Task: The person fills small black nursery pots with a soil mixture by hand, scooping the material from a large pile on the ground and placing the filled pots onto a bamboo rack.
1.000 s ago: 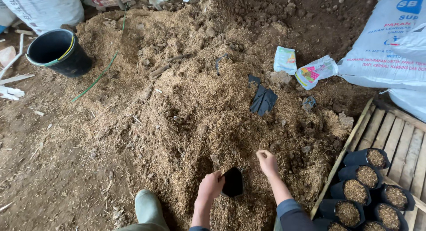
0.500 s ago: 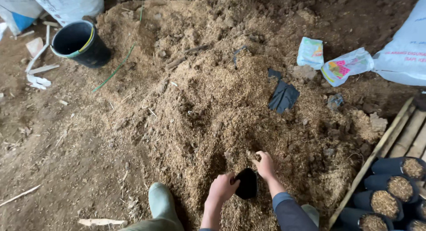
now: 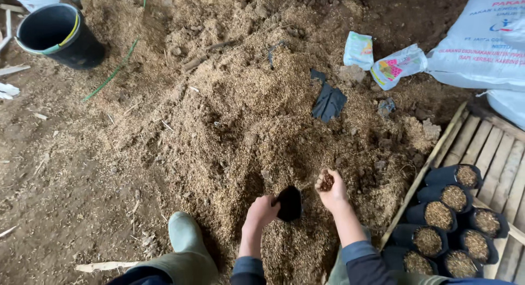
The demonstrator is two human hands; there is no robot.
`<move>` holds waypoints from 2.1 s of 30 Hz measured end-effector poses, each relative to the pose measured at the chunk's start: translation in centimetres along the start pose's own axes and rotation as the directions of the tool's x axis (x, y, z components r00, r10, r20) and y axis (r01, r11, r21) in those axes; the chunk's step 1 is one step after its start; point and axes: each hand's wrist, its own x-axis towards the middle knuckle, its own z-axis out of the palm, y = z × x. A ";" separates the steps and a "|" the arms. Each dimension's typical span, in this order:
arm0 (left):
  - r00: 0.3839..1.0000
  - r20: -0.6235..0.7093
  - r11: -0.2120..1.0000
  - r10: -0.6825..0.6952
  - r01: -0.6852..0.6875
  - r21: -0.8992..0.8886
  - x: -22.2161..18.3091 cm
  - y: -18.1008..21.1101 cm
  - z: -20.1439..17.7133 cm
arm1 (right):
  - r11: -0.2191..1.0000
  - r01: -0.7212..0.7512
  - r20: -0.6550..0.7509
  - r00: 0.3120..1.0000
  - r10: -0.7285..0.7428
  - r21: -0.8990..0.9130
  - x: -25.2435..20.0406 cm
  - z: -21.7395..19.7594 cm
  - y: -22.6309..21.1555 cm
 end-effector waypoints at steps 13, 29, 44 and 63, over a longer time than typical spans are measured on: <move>1.000 0.023 1.000 -0.005 0.006 -0.019 0.5 1.3 0.3 | 0.932 0.301 0.267 0.932 -0.244 -0.199 -4.1 3.7 4.6; 0.999 0.027 0.998 0.046 -0.045 -0.050 0.1 0.7 0.1 | 0.669 0.590 0.557 0.772 -0.305 -0.452 -5.4 4.0 4.5; 0.999 0.031 1.000 0.004 -0.003 -0.030 0.1 0.3 0.9 | -0.153 0.231 0.211 0.968 0.139 -0.961 -5.5 1.5 0.1; 0.983 -0.089 0.985 0.161 -0.165 -0.042 -2.3 3.0 -2.5 | 0.176 0.309 0.332 0.936 0.118 -0.935 -2.1 -0.1 -0.8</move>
